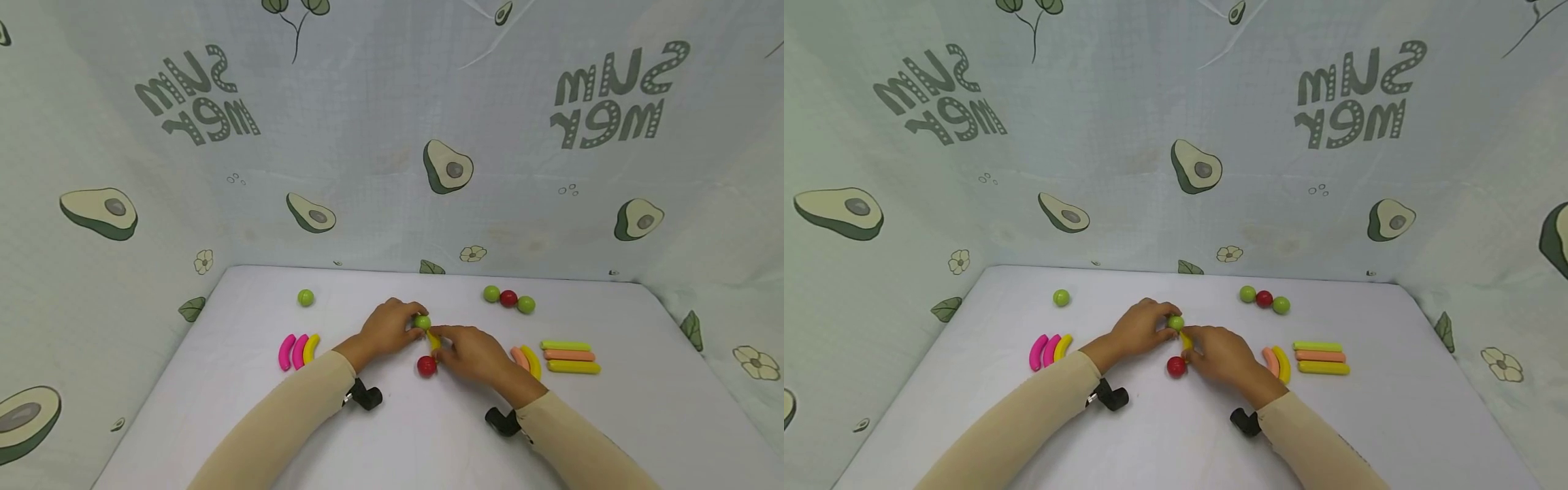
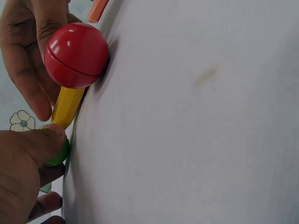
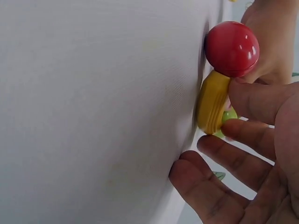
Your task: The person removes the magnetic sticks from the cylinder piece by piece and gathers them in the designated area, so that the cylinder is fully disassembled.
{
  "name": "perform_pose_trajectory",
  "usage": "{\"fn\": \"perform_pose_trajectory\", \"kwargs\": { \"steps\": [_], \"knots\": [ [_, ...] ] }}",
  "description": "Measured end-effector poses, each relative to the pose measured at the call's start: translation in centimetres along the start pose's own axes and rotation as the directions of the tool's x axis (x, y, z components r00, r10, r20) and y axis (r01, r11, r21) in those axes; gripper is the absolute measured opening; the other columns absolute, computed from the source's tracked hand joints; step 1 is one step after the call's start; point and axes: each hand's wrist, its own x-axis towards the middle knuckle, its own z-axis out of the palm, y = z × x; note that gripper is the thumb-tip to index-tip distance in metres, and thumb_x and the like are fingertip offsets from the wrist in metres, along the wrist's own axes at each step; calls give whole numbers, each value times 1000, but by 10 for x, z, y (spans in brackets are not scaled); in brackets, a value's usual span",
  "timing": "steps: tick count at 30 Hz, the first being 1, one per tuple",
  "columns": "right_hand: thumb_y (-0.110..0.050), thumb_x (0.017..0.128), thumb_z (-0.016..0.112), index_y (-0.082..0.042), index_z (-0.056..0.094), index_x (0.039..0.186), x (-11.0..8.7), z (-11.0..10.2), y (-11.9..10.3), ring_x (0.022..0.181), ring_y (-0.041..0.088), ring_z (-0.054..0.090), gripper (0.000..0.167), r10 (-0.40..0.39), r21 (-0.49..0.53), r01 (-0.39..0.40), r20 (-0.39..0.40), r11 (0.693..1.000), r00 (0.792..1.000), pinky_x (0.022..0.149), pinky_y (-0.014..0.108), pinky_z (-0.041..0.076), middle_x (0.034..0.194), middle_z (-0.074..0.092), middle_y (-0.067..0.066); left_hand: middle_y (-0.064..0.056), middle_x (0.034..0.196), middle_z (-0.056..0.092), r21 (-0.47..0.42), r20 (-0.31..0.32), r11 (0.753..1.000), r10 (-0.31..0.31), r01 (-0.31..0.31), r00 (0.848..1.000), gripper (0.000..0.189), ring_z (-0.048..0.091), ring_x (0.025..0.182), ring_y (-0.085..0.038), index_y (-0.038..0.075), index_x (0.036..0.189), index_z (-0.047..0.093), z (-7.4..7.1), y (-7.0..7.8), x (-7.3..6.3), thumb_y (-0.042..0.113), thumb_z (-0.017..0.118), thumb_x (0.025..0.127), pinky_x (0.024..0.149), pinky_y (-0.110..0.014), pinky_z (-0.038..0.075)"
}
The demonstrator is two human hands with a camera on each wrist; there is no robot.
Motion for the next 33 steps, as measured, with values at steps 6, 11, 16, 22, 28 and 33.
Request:
{"fn": "perform_pose_trajectory", "kwargs": {
  "steps": [6, 11, 16, 22, 28, 33],
  "knots": [
    [-25, 93, 77, -14, 68, 136, 1, 0, -2, 114, 31, 65, 45, -3, -46, 4, 29, 999, 1000, 95, 52, 53, 122, 72, 7, 8, 110, 71, -35, -12, 999, -7, 6, 1000, 37, 60, 107, -18, 21, 126, 69, -1, 0, -2, 32, 78, 93, 92, -32, 50],
    [-26, 92, 78, -14, 69, 136, 1, -1, -4, 109, 30, 67, 46, -8, -56, 10, 36, 998, 999, 91, 51, 55, 118, 73, 7, 7, 111, 70, -40, 1, 999, -22, 22, 1000, 36, 59, 109, -18, 22, 128, 67, 0, -1, -2, 31, 76, 94, 94, -33, 50],
    [-27, 92, 78, -17, 70, 134, 1, -1, -3, 106, 30, 68, 44, -29, -76, 31, 32, 997, 999, 87, 48, 56, 115, 74, 6, 4, 115, 69, -85, 18, 995, -57, 58, 998, 36, 60, 112, -18, 20, 131, 64, -2, -3, -3, 30, 72, 97, 96, -34, 50],
    [-28, 92, 79, -18, 71, 133, 1, -1, -3, 107, 31, 68, 44, -40, -97, 43, 33, 994, 999, 88, 49, 56, 118, 74, 5, 2, 117, 70, -178, 10, 980, -89, 90, 996, 37, 59, 113, -19, 19, 131, 63, -5, -10, -4, 32, 72, 97, 100, -36, 49],
    [-28, 92, 78, -19, 70, 134, 0, -3, -5, 112, 31, 67, 44, -30, -93, 34, 44, 995, 999, 91, 49, 55, 124, 72, 6, 0, 116, 71, -217, -29, 973, -83, 75, 996, 38, 59, 117, -21, 17, 129, 65, -12, -20, -6, 32, 74, 96, 104, -39, 46],
    [-28, 92, 78, -20, 69, 136, 0, -3, -6, 116, 32, 65, 45, -11, -98, 16, 58, 995, 998, 94, 50, 54, 126, 71, 6, 0, 115, 70, -223, -61, 969, -124, 108, 990, 37, 59, 115, -21, 16, 130, 66, -20, -29, -10, 31, 73, 97, 101, -40, 48]
  ]
}}
